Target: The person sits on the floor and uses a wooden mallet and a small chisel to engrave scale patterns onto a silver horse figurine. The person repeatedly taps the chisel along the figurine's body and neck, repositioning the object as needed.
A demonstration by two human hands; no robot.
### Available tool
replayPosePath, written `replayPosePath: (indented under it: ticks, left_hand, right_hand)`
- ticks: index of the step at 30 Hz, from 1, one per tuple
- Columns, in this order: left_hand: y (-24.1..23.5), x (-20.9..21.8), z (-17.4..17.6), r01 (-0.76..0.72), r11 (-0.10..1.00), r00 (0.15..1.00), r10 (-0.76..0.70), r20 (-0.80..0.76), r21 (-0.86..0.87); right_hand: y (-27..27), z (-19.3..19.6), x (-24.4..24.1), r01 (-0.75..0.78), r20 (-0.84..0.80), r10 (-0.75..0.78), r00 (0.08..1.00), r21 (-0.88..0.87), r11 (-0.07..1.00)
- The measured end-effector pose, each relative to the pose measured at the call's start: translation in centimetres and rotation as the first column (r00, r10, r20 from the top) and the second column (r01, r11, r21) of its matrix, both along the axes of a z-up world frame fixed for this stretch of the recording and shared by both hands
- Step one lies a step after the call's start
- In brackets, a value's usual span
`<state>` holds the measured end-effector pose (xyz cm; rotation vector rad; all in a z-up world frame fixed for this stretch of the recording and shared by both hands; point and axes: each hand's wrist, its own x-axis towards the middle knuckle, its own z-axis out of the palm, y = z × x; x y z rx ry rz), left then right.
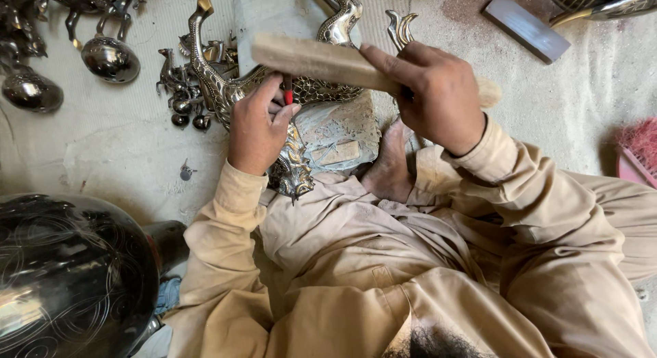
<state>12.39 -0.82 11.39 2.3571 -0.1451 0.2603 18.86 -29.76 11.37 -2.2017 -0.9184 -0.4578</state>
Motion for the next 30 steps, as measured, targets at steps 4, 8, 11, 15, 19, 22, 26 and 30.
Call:
replayPosePath:
  ticks: [4,8,11,15,19,22,26,30]
  left_hand:
    - [0.1,0.3,0.3,-0.013,0.999,0.998,0.010,-0.066,-0.050]
    - [0.3,0.4,0.6,0.053,0.998,0.998,-0.054,-0.036,-0.030]
    - [0.3,0.3,0.7,0.058,0.998,0.998,-0.057,-0.034,0.015]
    - [0.3,0.6,0.8,0.028,0.999,0.997,-0.026,-0.066,0.028]
    - [0.5,0.4,1.1,0.055,0.998,0.994,-0.055,-0.095,0.000]
    - [0.6,0.4,1.0,0.087,0.996,0.995,-0.087,-0.039,-0.017]
    - [0.8,0.4,0.7,0.038,0.999,0.996,-0.039,-0.078,-0.006]
    - [1.0,0.5,0.5,0.049,0.998,0.995,-0.053,-0.086,-0.040]
  right_hand:
    - [0.2,-0.4,0.1,-0.061,-0.143,0.092,0.985,0.212,0.975]
    - [0.2,-1.1,0.1,0.070,0.045,-0.067,0.997,-0.065,0.995]
    - [0.1,-1.5,0.3,0.028,-0.016,-0.028,0.999,0.018,0.999]
    - [0.6,-1.6,0.4,-0.024,-0.111,0.038,0.993,0.120,0.992]
    - [0.7,-1.3,0.0,0.118,0.142,-0.106,0.984,-0.078,0.990]
    - [0.6,-1.2,0.0,0.017,-0.055,-0.014,0.998,0.067,0.998]
    - [0.8,-1.2,-0.4,-0.007,-0.095,0.019,0.995,0.125,0.992]
    - [1.0,-1.0,-0.3,0.051,-0.055,-0.048,0.997,0.049,0.998]
